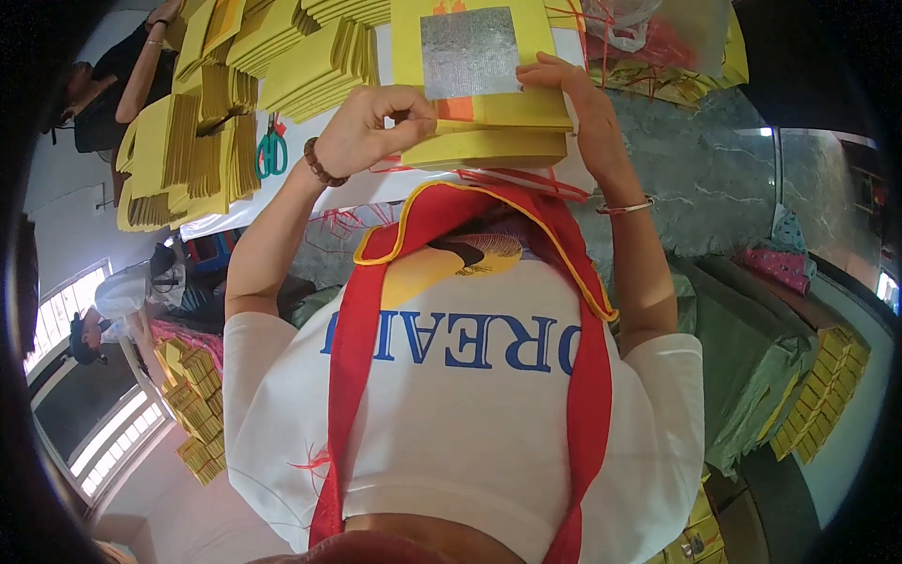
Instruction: Folding and stacking sheets of yellow joss paper at a workbench.
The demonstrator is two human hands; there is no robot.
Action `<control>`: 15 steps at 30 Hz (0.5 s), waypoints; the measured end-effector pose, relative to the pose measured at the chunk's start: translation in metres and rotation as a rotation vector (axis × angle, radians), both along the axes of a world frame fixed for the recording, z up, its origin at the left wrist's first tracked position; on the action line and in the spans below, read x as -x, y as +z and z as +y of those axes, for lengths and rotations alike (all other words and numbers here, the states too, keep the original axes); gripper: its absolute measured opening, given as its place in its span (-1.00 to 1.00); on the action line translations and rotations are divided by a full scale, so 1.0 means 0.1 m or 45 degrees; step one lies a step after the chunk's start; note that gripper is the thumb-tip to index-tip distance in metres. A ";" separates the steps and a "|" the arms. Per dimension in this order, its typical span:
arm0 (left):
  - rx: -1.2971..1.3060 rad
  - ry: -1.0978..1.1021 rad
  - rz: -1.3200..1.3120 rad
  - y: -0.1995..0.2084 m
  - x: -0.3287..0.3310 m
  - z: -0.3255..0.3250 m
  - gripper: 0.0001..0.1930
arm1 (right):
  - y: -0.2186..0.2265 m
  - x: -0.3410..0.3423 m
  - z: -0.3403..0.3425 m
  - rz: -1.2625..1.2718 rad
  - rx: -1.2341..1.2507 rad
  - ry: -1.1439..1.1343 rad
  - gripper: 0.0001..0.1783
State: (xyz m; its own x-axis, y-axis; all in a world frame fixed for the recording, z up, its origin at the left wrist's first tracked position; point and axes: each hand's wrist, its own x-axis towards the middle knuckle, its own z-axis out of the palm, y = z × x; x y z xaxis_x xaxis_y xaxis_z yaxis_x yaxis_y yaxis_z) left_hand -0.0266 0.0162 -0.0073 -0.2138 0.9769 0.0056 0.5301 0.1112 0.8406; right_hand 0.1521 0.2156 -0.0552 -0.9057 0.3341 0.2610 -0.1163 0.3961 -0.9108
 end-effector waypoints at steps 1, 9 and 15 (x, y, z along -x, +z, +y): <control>-0.001 0.001 0.000 -0.01 0.01 0.00 -0.88 | -0.02 -0.02 0.01 0.000 -0.001 0.001 -0.28; 0.187 0.006 -0.357 0.00 0.09 0.03 -0.87 | -0.09 -0.04 0.05 0.078 0.157 0.094 -0.13; 0.211 0.058 -0.501 -0.01 0.12 0.02 -0.85 | -0.16 -0.02 0.07 0.095 -0.134 0.032 -0.75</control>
